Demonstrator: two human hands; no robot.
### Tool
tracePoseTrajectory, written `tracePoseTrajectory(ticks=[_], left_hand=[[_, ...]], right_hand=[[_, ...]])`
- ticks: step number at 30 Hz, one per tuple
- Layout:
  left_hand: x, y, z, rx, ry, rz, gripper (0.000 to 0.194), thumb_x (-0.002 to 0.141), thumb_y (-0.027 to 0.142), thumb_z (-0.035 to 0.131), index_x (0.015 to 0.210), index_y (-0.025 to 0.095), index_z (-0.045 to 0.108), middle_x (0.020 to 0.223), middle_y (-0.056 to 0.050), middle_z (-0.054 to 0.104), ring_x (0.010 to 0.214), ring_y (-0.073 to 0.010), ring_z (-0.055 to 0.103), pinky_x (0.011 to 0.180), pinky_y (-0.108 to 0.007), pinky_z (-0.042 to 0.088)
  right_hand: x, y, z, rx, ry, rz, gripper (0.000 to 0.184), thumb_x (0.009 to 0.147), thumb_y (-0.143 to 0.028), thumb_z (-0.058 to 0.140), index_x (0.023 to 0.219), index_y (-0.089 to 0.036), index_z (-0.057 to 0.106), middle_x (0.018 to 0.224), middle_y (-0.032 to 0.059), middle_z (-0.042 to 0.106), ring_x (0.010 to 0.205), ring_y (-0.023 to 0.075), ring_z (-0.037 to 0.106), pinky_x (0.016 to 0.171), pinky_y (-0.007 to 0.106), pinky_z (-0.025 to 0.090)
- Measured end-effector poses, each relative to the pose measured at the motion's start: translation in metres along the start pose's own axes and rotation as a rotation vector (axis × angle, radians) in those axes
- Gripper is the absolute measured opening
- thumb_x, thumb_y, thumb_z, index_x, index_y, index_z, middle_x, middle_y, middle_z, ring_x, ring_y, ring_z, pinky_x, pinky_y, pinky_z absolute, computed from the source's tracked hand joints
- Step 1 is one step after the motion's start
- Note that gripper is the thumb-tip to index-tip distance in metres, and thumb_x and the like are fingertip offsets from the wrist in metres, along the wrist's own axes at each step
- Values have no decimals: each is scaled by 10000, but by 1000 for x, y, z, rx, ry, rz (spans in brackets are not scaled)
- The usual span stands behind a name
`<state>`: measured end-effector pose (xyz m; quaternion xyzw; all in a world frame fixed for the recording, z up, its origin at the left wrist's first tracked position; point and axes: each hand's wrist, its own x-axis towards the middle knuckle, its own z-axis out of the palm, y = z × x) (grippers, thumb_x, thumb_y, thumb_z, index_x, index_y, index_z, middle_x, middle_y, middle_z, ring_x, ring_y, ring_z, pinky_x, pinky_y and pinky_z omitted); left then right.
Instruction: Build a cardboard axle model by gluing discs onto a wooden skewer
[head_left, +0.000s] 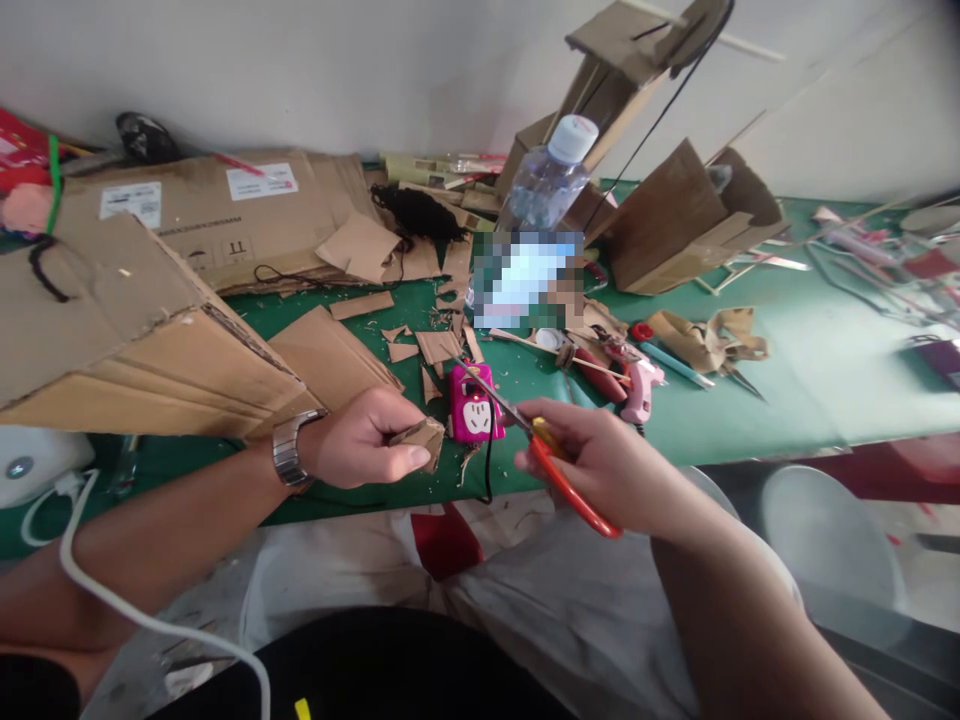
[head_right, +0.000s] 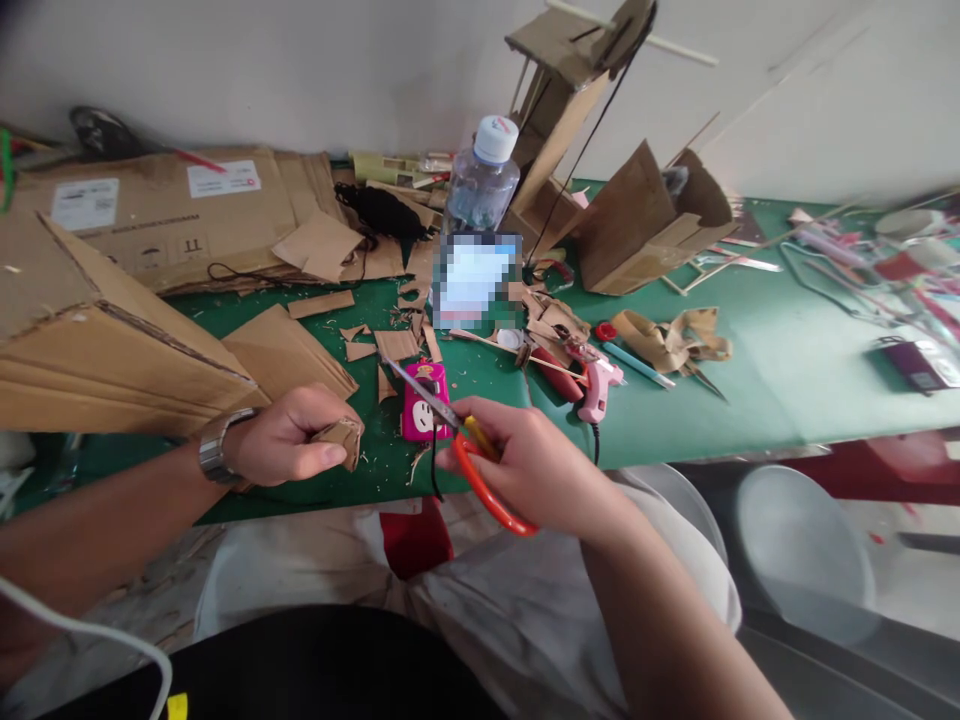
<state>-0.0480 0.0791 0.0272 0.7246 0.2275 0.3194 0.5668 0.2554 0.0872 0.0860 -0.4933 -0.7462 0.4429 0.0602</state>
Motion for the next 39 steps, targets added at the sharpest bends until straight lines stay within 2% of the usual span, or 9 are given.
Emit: tracePoseTrajectory(ticks=[3,9,13,18,22,24,26,31,39], left_hand=[[1,0,4,213,110,89,346,933,194,581,646,227,390,576,66,330,508,-90,288,491,-272,250],[2,-2,11,551,241,273,360,927,162,579,671,241,339,585,59,374,546,-116,316,523,-316,247],[2,-4,12,591,266,296,357,940,168,580,677,238,348,589,59,379,549,-114,318,524,-318,237],[1,-4,14,436,310,114,384,957,217,582,639,225,366,565,63,357,527,-92,334,523,-274,263],[1,-6,16,202,311,-111,422,1006,326,556,626,219,404,572,49,411,538,-92,388,515,-238,311],[1,-8,18,169,309,-162,435,1016,369,556,629,210,439,581,45,431,549,-95,401,518,-235,318],[1,-9,20,172,300,-180,435,1019,387,568,637,197,483,588,50,421,554,-93,387,520,-231,312],[0,-11,25,267,297,-155,382,1037,356,576,707,168,608,621,43,504,586,-100,445,556,-224,347],[-3,-8,22,394,358,-72,428,1042,373,607,670,189,502,611,30,497,582,-111,442,576,-263,308]], right_hand=[[9,27,-14,-402,212,68,410,974,-491,695,1277,-232,790,660,5,683,634,216,608,610,312,412],[23,75,-23,-650,200,144,409,952,-344,675,1333,-228,770,995,105,845,898,306,771,819,393,542],[22,76,-14,-672,203,220,473,929,-336,739,1390,-233,727,898,81,829,931,335,782,805,394,555],[18,56,-5,-765,429,313,503,929,-371,799,1411,-241,729,1030,135,847,984,383,794,762,429,582],[14,25,10,-522,606,-146,255,1032,-343,734,1250,-225,789,987,81,839,903,282,811,829,428,655],[13,5,24,-366,579,-465,320,1037,-389,778,1309,-222,777,1138,98,824,905,241,817,825,386,694],[15,-13,40,-351,554,-625,502,1012,-428,832,1443,-197,718,1344,157,771,1181,301,801,995,423,704],[25,-30,64,-445,501,-660,403,1069,-221,689,1458,-114,695,1307,191,774,1158,312,807,947,429,743],[37,-26,63,-533,526,-696,408,1008,-143,642,1408,-117,722,1242,187,807,1077,303,830,850,401,752]])
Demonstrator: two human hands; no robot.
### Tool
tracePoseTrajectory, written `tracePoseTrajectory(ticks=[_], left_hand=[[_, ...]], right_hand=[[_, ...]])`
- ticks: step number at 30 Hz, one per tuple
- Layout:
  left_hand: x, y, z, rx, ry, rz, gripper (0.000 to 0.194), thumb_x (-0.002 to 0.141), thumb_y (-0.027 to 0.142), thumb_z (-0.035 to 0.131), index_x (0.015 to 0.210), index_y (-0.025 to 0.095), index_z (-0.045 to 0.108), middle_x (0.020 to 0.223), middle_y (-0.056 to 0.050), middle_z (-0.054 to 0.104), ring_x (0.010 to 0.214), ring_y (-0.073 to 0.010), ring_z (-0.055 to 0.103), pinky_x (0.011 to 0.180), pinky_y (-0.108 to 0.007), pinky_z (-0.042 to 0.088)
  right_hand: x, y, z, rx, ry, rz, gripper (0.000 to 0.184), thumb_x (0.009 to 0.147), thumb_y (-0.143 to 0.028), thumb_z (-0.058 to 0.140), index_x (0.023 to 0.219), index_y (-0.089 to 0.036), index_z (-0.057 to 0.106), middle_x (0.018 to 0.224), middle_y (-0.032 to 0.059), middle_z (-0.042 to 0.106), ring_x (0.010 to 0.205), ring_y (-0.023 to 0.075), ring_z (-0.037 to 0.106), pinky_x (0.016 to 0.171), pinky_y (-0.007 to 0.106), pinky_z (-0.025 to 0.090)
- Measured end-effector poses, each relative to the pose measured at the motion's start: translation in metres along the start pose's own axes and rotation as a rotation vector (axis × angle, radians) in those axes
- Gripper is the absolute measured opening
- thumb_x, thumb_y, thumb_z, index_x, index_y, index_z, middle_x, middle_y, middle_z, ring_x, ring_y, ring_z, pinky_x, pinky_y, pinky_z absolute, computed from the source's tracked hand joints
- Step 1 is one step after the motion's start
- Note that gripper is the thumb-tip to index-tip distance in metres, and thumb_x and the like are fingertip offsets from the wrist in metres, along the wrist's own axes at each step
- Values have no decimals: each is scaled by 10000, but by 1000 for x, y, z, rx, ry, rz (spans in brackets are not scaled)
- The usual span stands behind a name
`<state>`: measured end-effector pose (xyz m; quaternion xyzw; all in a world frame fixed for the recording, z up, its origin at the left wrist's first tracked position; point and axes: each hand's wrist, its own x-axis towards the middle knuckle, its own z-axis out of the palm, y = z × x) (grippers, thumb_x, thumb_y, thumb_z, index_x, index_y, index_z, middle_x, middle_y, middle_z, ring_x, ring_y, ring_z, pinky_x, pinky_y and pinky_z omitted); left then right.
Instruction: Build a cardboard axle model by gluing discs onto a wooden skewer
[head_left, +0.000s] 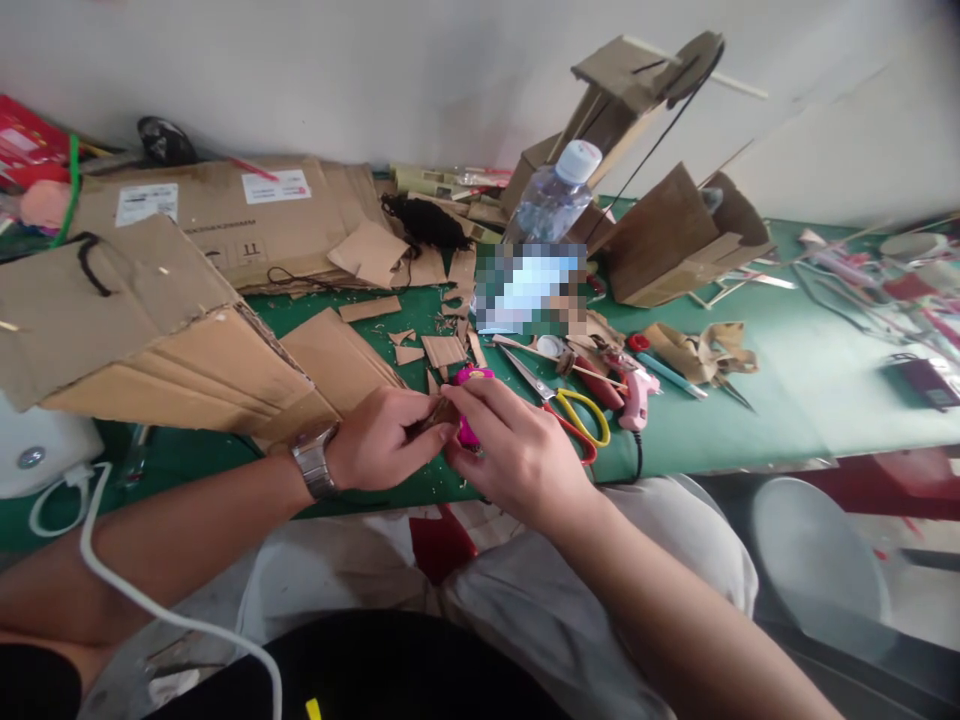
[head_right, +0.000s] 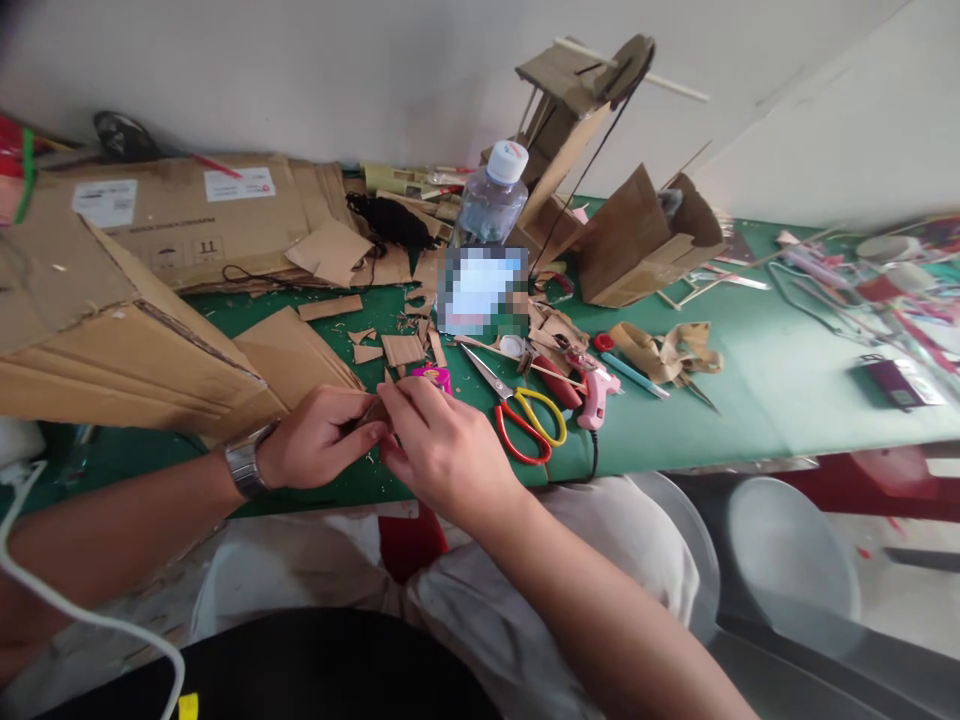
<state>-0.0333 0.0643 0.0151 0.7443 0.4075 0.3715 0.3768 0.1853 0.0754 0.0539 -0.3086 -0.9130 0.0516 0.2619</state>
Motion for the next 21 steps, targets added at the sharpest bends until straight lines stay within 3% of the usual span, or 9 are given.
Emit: tracePoseTrajectory(ticks=[4,7,11,14,21], left_hand=[[2,0,-1,-514,-174,-108,542,1080,641,536,785,187,563,676,21,508,591,-120,445,540,-254,360],[5,-1,0,-823,-268,-231,630,961,791,674,942,162,641,729,22,541,591,-110,467,513,-235,383],[6,-5,2,-897,-280,-317,625,859,745,839,928,153,652,723,39,540,592,-92,473,525,-217,388],[6,-10,0,-890,-291,-333,583,844,689,871,889,147,661,735,28,565,602,-93,473,536,-222,384],[9,-17,-4,-818,-357,-294,525,856,604,889,1043,129,766,790,10,601,654,-101,507,585,-222,425]], right_hand=[[0,5,-1,189,128,66,402,926,-180,718,1325,-158,757,1210,156,816,1030,276,836,860,372,739],[0,8,-6,286,151,115,400,917,-213,767,1316,-198,765,1233,149,812,1054,271,833,899,378,728],[0,9,-10,328,134,109,400,923,-245,794,1321,-211,769,1222,141,815,1049,266,827,891,377,719],[1,9,-10,345,106,95,401,922,-222,781,1323,-215,775,1211,129,822,1042,258,829,891,373,717],[-2,10,-11,372,45,89,432,919,-163,755,1346,-217,787,1277,115,824,1106,254,840,927,357,720]])
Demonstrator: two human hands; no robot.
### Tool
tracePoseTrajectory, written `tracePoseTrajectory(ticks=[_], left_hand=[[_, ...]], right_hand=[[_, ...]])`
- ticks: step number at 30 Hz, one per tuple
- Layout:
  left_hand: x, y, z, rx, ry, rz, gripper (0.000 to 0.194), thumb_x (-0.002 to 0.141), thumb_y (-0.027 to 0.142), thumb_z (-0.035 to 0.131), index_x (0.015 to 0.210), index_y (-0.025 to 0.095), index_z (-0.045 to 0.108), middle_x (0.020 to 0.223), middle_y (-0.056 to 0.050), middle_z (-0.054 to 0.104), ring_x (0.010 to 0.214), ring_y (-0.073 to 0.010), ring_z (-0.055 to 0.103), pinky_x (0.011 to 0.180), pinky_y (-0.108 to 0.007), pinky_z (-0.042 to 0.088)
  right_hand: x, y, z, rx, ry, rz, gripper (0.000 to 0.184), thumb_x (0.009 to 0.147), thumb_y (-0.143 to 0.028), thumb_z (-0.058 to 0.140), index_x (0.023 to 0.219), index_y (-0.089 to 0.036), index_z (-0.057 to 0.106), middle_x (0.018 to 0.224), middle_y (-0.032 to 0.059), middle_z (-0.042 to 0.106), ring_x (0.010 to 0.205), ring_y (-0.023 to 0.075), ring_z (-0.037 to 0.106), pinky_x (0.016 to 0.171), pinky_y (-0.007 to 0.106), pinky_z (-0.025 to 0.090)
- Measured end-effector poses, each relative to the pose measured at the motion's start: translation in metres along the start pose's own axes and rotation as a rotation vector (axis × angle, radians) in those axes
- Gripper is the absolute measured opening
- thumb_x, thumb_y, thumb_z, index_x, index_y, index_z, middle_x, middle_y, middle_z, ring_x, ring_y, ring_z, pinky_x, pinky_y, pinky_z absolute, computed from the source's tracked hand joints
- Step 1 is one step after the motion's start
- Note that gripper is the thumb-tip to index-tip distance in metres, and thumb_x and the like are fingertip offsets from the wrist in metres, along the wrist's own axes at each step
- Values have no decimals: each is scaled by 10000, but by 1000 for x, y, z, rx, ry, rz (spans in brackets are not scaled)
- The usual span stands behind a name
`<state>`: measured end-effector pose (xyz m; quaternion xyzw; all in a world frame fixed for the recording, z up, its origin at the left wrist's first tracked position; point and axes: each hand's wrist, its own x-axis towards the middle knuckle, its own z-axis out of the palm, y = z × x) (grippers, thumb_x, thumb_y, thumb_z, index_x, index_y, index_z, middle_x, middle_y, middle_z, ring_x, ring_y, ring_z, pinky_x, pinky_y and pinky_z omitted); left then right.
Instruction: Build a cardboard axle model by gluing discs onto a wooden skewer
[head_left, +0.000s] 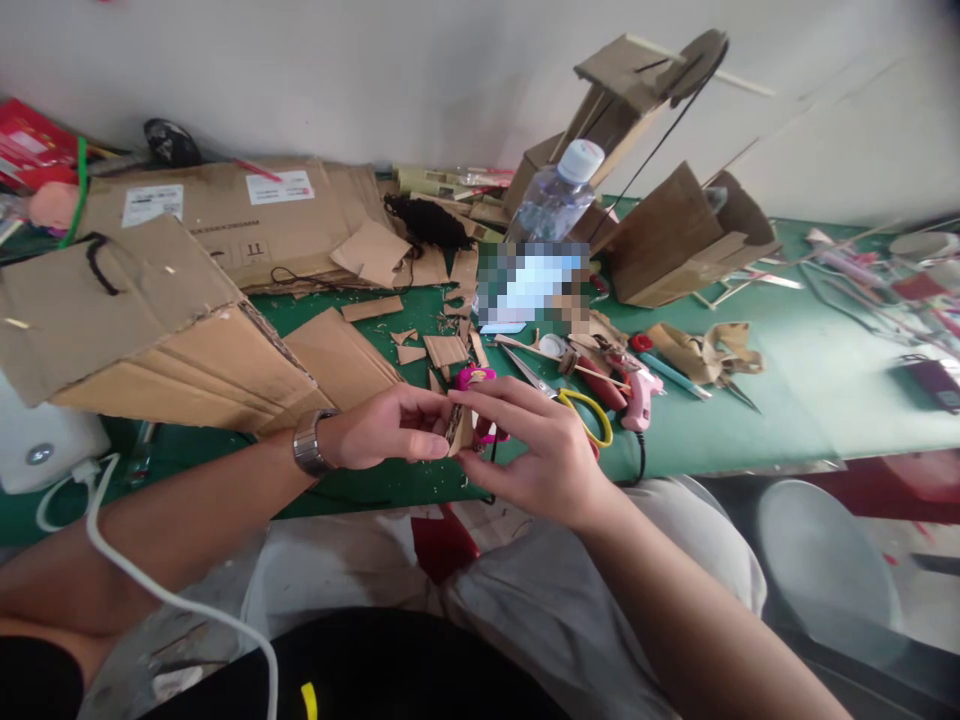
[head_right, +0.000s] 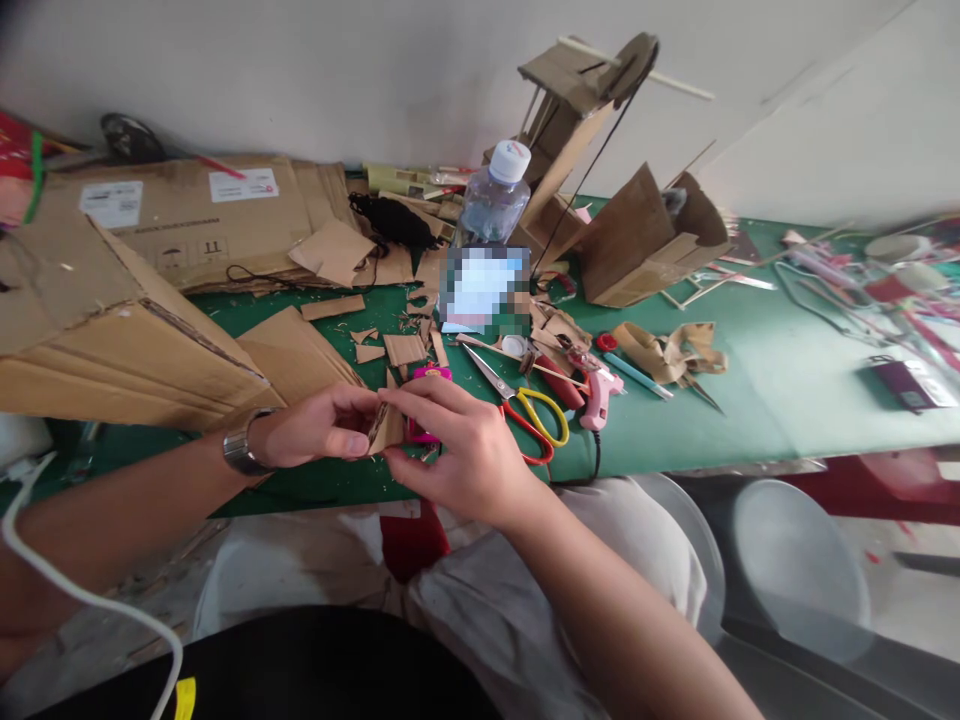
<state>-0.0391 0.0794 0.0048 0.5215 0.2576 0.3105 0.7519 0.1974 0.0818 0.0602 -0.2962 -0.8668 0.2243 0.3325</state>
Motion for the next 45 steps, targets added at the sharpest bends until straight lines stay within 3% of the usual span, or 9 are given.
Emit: tracePoseTrajectory(ticks=[7,11,16,25,28,34,39,45], left_hand=[[-1,5,7,-146,-63,-35,636,812,727,894,1017,140,757,771,-1,616,622,-100,512,522,-206,426],[0,2,8,-179,-63,-10,550,828,619,933,1052,141,779,776,1,629,610,-93,526,526,-205,440],[0,-6,5,-121,-4,-23,577,802,586,952,1159,160,796,751,-5,682,607,-119,597,549,-228,480],[1,4,1,119,-11,22,245,855,336,832,996,139,794,772,-10,716,670,-127,607,635,-243,503],[2,4,-2,150,-51,18,241,865,330,815,1001,133,784,760,1,689,643,-113,570,603,-228,470],[2,3,-5,198,-131,34,341,954,474,794,948,138,736,715,-1,653,615,-116,575,601,-233,463],[4,11,0,172,-149,79,591,958,730,745,940,142,690,797,-38,674,696,-146,627,675,-279,519],[0,29,17,243,-20,134,695,962,861,616,880,171,625,789,-32,621,702,-158,579,669,-304,496]], right_hand=[[-1,-3,0,-15,60,-73,456,925,-208,788,1379,-243,761,1227,104,820,1030,247,836,884,365,730],[1,-4,2,-29,62,-113,496,930,-162,759,1416,-262,743,1208,91,811,1014,241,833,867,358,728],[0,-1,3,-53,41,-144,582,925,-139,728,1485,-300,721,1213,88,799,1021,247,832,859,370,728],[-5,1,5,-103,-24,-130,496,956,-185,733,1445,-268,745,1221,109,793,1013,244,830,824,355,716],[-7,2,4,-146,-58,-143,430,979,-223,736,1409,-215,758,1219,123,802,996,242,835,811,345,718],[-9,4,-2,-159,-139,-140,390,1001,-229,721,1384,-179,777,1295,173,791,1045,280,844,812,386,729],[-4,1,-4,-138,-40,-172,403,967,-189,732,1367,-190,779,1247,149,806,1031,255,850,844,353,729],[2,-5,-5,-99,116,-223,449,935,-138,763,1380,-199,771,1214,139,798,1034,253,833,865,349,719]])
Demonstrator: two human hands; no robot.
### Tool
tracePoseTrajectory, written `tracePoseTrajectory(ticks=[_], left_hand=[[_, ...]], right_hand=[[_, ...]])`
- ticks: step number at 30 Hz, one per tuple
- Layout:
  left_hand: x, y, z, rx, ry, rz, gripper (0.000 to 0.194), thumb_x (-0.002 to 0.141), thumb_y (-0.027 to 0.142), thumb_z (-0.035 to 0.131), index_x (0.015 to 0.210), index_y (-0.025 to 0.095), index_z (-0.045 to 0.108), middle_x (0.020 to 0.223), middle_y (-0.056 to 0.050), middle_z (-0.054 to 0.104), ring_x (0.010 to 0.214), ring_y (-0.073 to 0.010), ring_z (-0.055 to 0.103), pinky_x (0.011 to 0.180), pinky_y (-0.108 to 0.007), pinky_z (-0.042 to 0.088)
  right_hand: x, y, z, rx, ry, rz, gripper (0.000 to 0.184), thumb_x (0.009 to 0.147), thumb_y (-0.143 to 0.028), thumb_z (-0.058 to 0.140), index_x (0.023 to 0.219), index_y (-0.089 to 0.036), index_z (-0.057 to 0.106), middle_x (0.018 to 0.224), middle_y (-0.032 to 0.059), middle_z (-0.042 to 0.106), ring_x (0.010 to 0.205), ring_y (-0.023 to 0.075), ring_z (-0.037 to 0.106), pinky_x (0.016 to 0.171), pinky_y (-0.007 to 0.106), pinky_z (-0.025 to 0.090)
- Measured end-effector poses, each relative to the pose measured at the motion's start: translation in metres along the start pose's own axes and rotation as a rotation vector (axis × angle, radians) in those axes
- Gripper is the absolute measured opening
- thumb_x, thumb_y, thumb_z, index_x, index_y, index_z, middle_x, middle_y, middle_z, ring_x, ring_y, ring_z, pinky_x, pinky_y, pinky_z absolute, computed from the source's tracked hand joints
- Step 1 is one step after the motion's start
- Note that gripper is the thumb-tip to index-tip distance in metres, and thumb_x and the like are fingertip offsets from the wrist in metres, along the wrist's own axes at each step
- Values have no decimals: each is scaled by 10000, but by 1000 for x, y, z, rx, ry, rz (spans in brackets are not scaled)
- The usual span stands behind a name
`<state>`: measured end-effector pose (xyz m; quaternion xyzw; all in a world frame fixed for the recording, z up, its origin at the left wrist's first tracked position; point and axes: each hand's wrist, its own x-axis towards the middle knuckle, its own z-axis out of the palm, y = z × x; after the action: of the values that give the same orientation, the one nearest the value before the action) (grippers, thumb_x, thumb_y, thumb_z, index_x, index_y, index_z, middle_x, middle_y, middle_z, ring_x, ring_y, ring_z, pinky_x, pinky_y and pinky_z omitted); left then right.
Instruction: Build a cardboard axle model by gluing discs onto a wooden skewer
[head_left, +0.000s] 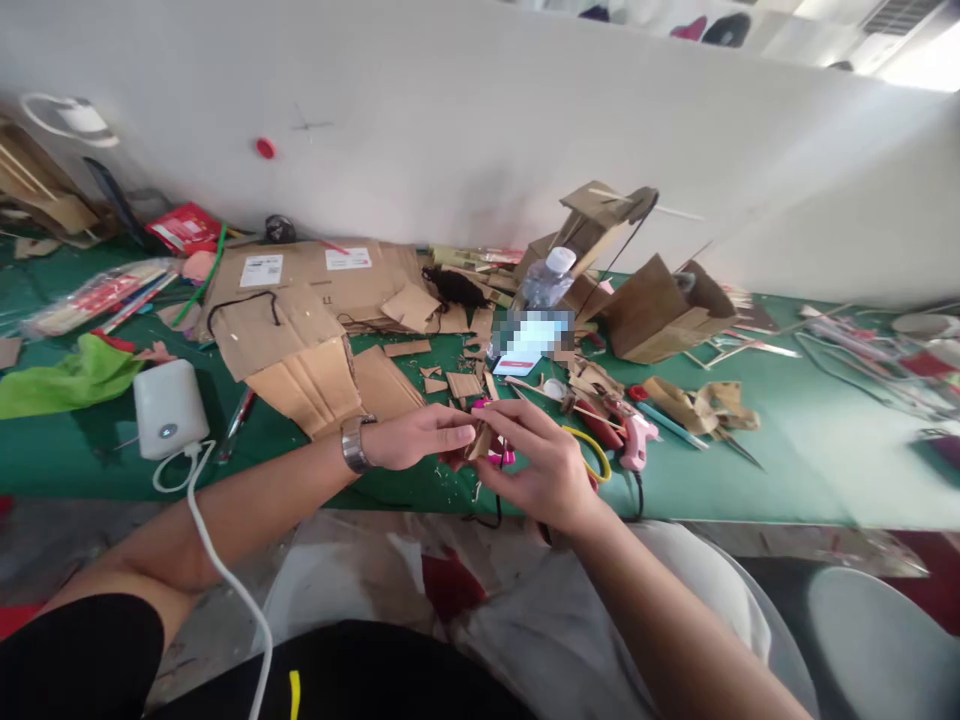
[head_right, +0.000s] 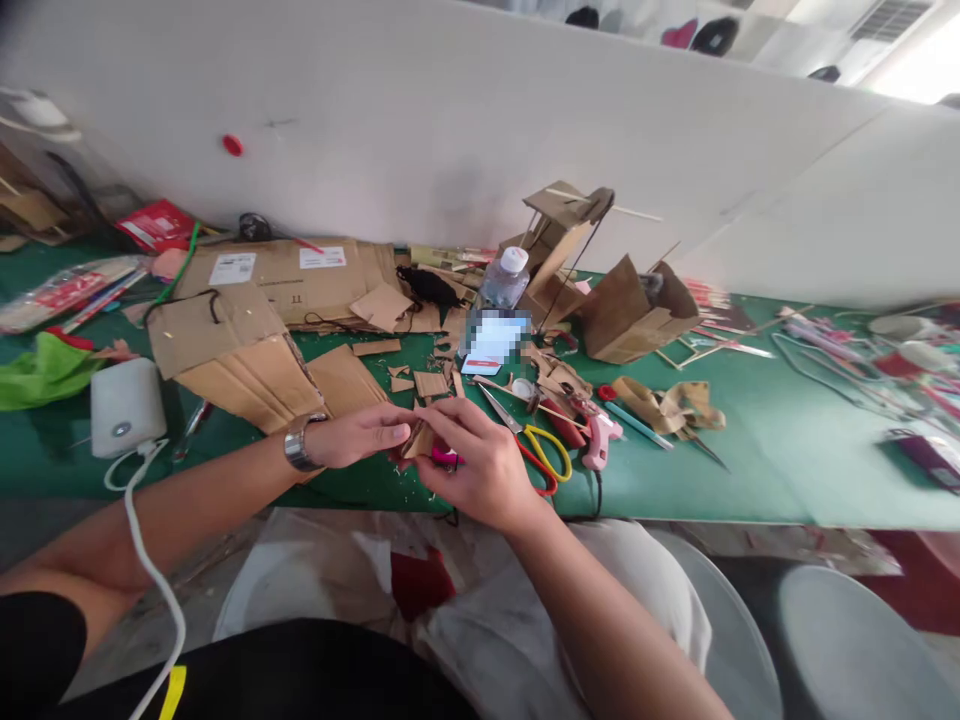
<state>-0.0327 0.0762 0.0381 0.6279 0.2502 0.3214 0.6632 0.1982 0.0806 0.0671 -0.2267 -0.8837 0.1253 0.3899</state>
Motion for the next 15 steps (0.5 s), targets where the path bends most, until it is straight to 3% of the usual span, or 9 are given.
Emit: tracePoseTrajectory(ticks=[4,7,9,11,12,13,15], left_hand=[[-29,14,15,277,272,172,561,1056,725,584,1156,181,684,983,-87,702,816,-187,638,713,-317,534],[-66,13,24,748,559,516,210,1075,397,634,1137,207,698,872,-40,669,764,-173,623,696,-313,503],[-91,5,23,989,858,745,117,1001,258,686,1111,220,676,784,2,613,696,-165,586,665,-311,490],[-112,-6,14,1139,1267,881,221,923,300,775,1052,241,605,824,9,586,728,-183,590,687,-335,506],[-120,-12,8,1131,1446,892,344,878,376,826,1062,249,565,887,1,579,784,-200,599,722,-357,521],[-126,-17,0,1097,1551,847,456,841,453,862,1095,252,540,957,-11,574,846,-211,601,771,-378,540],[-134,-26,-15,982,1605,643,574,830,510,890,1184,239,529,1078,-40,580,905,-201,603,819,-369,552]], right_hand=[[2,0,-3,48,49,47,451,940,-193,828,1387,-234,778,1215,129,792,1062,277,807,924,402,701],[3,0,-3,77,44,72,428,957,-210,829,1380,-246,780,1203,124,781,1044,279,788,917,423,690],[3,-1,-1,108,39,84,429,960,-210,827,1384,-252,777,1176,115,765,956,252,770,847,404,687],[3,-1,1,131,34,99,428,957,-212,832,1379,-258,780,1141,99,749,861,219,741,779,381,675],[3,0,3,137,30,108,423,956,-214,835,1373,-259,782,1131,91,743,826,205,728,760,373,668],[2,0,5,140,25,116,415,957,-217,836,1366,-257,785,1129,86,739,803,194,718,748,365,662],[1,2,8,142,15,128,392,963,-228,835,1352,-252,789,1135,81,736,783,181,710,740,355,652]])
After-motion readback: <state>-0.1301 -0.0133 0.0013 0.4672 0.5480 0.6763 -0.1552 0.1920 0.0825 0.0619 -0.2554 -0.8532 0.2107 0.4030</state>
